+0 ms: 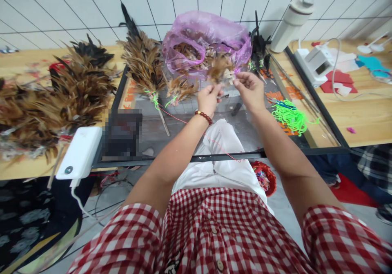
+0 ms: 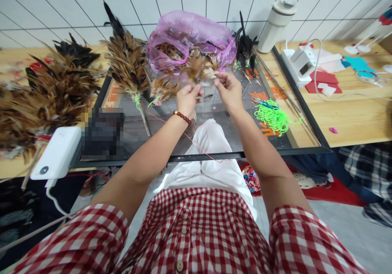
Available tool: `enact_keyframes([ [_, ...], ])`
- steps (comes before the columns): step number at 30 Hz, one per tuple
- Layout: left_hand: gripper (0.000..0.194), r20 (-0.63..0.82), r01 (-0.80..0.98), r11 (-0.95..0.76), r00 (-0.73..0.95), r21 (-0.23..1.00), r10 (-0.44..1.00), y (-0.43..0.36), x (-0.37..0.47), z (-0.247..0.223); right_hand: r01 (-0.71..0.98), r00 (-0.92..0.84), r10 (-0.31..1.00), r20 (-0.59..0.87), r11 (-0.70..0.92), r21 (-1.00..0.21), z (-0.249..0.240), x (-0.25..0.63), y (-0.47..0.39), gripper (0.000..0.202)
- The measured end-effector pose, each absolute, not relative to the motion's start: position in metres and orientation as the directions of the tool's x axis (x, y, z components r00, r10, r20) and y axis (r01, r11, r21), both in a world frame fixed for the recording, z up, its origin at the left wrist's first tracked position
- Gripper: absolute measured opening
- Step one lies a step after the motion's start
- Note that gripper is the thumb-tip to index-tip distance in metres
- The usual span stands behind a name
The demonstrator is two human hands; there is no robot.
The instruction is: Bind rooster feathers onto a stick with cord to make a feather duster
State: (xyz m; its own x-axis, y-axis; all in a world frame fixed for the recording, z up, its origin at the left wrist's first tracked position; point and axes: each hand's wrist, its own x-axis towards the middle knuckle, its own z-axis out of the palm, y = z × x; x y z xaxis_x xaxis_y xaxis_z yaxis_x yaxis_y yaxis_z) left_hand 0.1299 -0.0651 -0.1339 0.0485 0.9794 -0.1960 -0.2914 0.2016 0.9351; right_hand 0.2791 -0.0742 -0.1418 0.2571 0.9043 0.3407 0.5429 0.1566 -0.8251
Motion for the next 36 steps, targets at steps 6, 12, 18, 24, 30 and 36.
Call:
enact_keyframes([
  [6,0.021,-0.283,-0.462,0.202,-0.111,0.863,0.953,-0.058,0.123,-0.127,0.811,-0.055,0.94,0.336,0.239,-0.534,-0.16,0.285,-0.071,0.033],
  [12,0.02,-0.293,-0.45,0.241,-0.049,0.86,0.955,-0.058,0.126,-0.131,0.871,-0.11,0.934,0.34,0.255,-0.419,-0.158,0.28,-0.072,0.018],
  [18,0.017,-0.307,-0.366,0.326,0.11,0.872,0.945,-0.064,0.124,-0.129,0.867,-0.111,0.87,0.48,0.321,-0.381,-0.143,0.283,-0.081,0.023],
  [24,0.017,-0.31,-0.301,0.355,0.188,0.885,0.932,-0.068,0.124,-0.129,0.944,-0.159,0.856,0.492,0.278,-0.18,-0.134,0.282,-0.089,0.028],
  [30,0.014,-0.251,-0.45,0.312,0.192,0.837,0.949,-0.062,0.121,-0.136,0.932,-0.153,0.846,0.51,0.296,-0.21,-0.141,0.284,-0.088,0.028],
  [36,0.016,-0.264,-0.49,0.384,0.298,0.783,0.918,-0.062,0.12,-0.136,0.884,-0.183,0.806,0.563,0.385,-0.265,-0.145,0.277,-0.091,0.046],
])
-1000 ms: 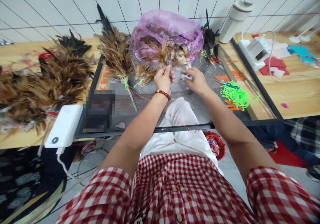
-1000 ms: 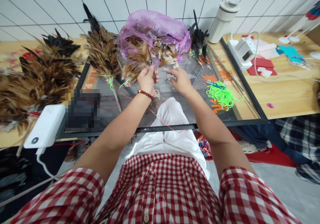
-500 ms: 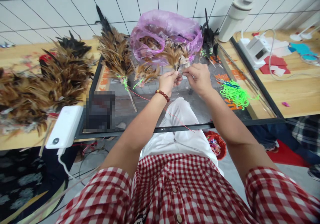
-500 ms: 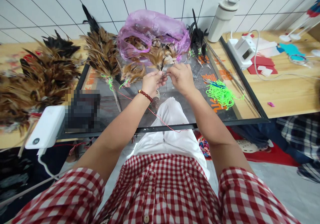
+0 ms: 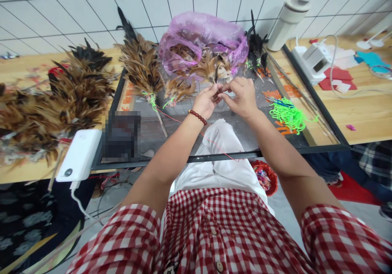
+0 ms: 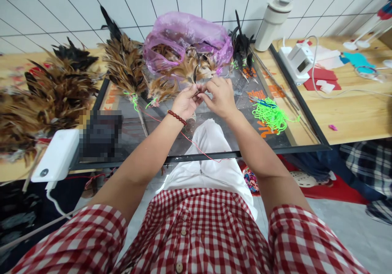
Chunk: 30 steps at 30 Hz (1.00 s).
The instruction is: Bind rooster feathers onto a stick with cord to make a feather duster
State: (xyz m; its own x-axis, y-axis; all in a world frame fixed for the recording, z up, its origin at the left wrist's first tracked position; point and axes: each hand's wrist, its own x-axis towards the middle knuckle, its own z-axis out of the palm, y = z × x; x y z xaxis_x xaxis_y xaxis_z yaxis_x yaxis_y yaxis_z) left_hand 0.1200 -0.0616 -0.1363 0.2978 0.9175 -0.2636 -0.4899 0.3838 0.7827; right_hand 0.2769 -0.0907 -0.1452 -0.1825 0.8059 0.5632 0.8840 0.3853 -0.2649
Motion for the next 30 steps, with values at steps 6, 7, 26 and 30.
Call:
enact_keyframes([
  [6,0.016,-0.267,-0.472,0.424,0.364,0.773,0.893,-0.065,0.122,-0.138,0.889,-0.134,0.773,0.62,0.37,-0.269,-0.143,0.276,-0.091,0.043],
  [7,0.016,-0.268,-0.469,0.426,0.368,0.774,0.89,-0.065,0.122,-0.139,0.888,-0.124,0.768,0.628,0.368,-0.275,-0.143,0.276,-0.091,0.042],
  [26,0.025,-0.293,-0.343,0.302,0.079,0.89,0.953,-0.065,0.127,-0.129,0.684,-0.367,0.866,0.341,0.499,-0.532,-0.145,0.325,-0.076,0.02],
  [30,0.021,-0.305,-0.347,0.316,0.087,0.883,0.948,-0.064,0.127,-0.13,0.682,-0.461,0.842,0.28,0.538,-0.496,-0.149,0.326,-0.075,0.02],
])
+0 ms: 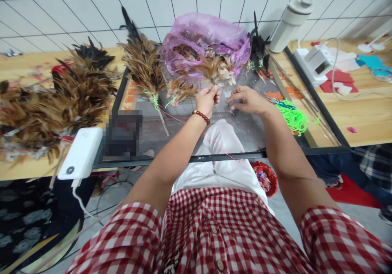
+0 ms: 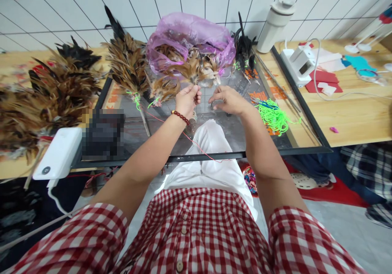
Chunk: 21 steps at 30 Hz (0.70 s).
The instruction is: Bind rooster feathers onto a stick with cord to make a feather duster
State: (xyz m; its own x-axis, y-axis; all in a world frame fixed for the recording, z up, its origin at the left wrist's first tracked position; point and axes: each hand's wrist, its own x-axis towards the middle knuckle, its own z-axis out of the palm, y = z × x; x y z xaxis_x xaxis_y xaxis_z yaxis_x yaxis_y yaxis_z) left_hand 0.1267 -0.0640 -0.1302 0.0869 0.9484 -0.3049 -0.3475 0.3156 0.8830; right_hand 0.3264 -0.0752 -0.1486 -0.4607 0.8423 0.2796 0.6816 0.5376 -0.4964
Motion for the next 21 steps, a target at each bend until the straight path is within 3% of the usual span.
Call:
enact_keyframes([
  [4,0.019,-0.317,-0.33,0.329,0.091,0.885,0.944,-0.065,0.127,-0.13,0.697,-0.465,0.85,0.247,0.523,-0.49,-0.148,0.321,-0.074,0.012],
  [11,0.018,-0.285,-0.317,0.305,0.111,0.898,0.952,-0.067,0.128,-0.133,0.742,-0.279,0.869,0.409,0.466,-0.482,-0.136,0.309,-0.084,0.015],
  [16,0.021,-0.321,-0.249,0.355,0.17,0.901,0.932,-0.072,0.131,-0.131,0.786,-0.24,0.837,0.492,0.465,-0.408,-0.136,0.306,-0.085,0.024],
  [21,0.022,-0.318,-0.219,0.361,0.211,0.906,0.924,-0.076,0.132,-0.129,0.827,-0.218,0.832,0.51,0.435,-0.357,-0.139,0.303,-0.085,0.021],
])
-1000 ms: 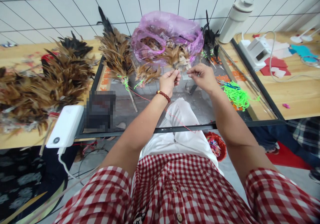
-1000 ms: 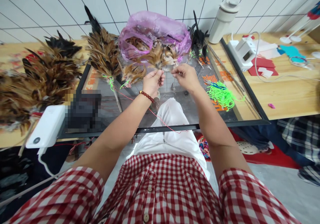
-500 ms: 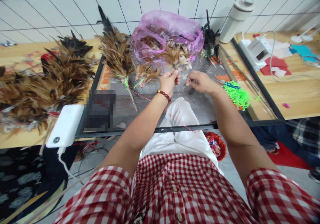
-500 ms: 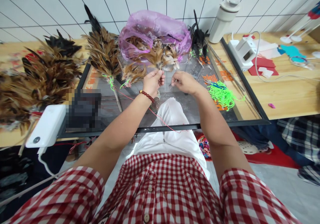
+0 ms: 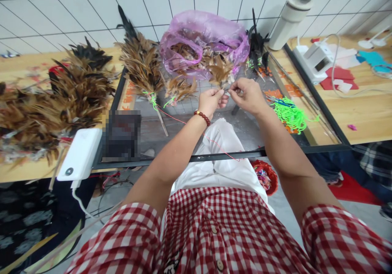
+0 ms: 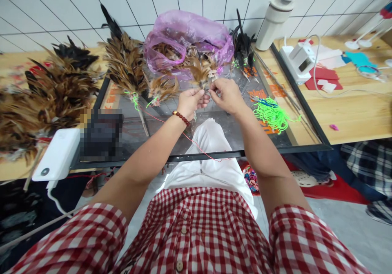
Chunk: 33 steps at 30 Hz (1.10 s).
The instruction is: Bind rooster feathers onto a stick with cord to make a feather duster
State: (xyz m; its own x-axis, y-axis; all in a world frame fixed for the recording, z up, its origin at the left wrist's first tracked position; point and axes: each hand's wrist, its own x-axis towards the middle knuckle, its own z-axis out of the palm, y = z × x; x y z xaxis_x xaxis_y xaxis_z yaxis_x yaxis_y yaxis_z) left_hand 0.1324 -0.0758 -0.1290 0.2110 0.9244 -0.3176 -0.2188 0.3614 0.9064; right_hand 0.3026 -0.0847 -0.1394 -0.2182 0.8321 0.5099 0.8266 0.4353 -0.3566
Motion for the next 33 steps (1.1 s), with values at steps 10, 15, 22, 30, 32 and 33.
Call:
enact_keyframes([
  [10,0.031,-0.298,-0.276,0.349,0.211,0.895,0.931,-0.072,0.13,-0.128,0.766,0.038,0.839,0.542,0.324,-0.555,-0.145,0.306,-0.077,0.026],
  [15,0.029,-0.33,-0.371,0.407,0.256,0.835,0.909,-0.074,0.128,-0.12,0.291,0.007,0.985,0.171,0.162,-0.943,-0.135,0.301,-0.079,0.046],
  [22,0.028,-0.348,-0.229,0.504,0.492,0.833,0.798,-0.079,0.125,-0.12,-0.102,-0.189,0.98,-0.068,-0.089,-0.991,-0.123,0.289,-0.091,0.062],
  [30,0.019,-0.327,-0.158,0.488,0.564,0.859,0.758,-0.082,0.124,-0.12,-0.137,-0.009,0.999,-0.042,-0.043,-0.99,-0.135,0.289,-0.082,0.056],
  [32,0.017,-0.314,-0.155,0.459,0.54,0.875,0.781,-0.084,0.126,-0.121,-0.115,0.038,0.999,-0.006,-0.002,-0.993,-0.137,0.286,-0.08,0.056],
  [33,0.018,-0.311,-0.148,0.44,0.515,0.886,0.799,-0.085,0.127,-0.122,-0.102,0.057,0.998,0.011,0.017,-0.995,-0.137,0.285,-0.08,0.056],
])
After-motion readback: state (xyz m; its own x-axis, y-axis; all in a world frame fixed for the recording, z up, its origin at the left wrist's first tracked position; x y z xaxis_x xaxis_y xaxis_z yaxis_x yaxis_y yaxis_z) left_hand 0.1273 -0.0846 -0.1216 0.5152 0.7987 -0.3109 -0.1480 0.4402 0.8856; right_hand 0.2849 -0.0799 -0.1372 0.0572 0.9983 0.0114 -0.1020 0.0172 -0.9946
